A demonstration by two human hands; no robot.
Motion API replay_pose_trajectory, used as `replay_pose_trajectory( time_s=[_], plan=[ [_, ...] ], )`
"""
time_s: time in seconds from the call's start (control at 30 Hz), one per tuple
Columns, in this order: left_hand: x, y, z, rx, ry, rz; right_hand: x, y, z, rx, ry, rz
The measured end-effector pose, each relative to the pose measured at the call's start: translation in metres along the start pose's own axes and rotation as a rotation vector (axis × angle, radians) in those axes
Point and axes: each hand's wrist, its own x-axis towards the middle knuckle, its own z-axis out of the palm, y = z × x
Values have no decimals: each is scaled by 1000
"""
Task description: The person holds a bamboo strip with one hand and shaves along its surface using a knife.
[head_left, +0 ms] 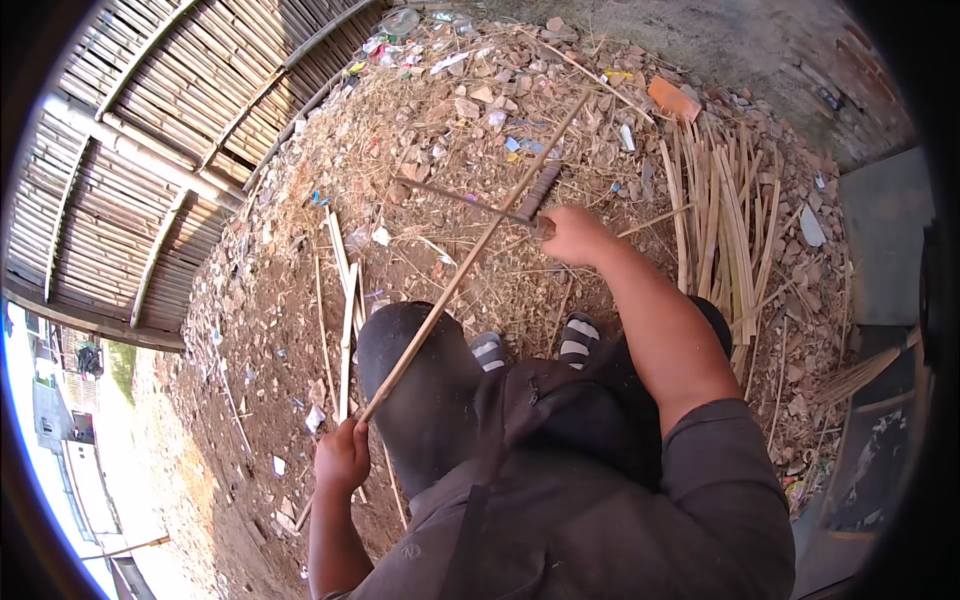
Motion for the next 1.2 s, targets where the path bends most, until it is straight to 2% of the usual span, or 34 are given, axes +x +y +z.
replay_pose_trajectory(
  time_s=[0.07,0.1,0.2,0.33,0.37,0.43,0.53,0.67,0.77,0.87,0.9,1.0,1.03,1.13,1.2],
  plan=[
    [4,4,1,-10,29,-11,13,17,-9,92,87,73],
    [5,0,-1,-56,-10,-27,11,9,-13,-21,135,71],
    [1,-9,7,-108,33,20,-1,-14,-17,5,149,-35],
    [-2,-23,19,-88,80,63,-17,-35,-23,-222,22,-177],
    [-10,-28,20,-76,90,63,-1,2,-7,9,121,-53],
    [-13,-27,17,-36,102,16,19,56,-12,217,328,263],
    [-17,-29,5,-5,108,49,12,61,-34,312,349,334],
    [-17,-31,10,6,87,54,-6,-4,-33,54,202,84],
    [-17,-28,16,96,115,14,-19,-42,-38,-253,-6,-124],
    [-25,-31,26,109,145,-35,4,5,-31,82,50,61],
    [-22,-31,28,98,167,-40,18,32,-21,174,229,153],
    [-22,-29,23,108,151,-45,11,30,-42,338,198,277],
    [-20,-28,22,100,144,-40,7,22,-38,207,240,173],
    [-19,-25,23,63,110,-25,-19,-32,-42,-98,-40,-10],
    [-17,-26,20,30,108,-7,-17,-25,-40,-120,-30,-57]
  ],
)
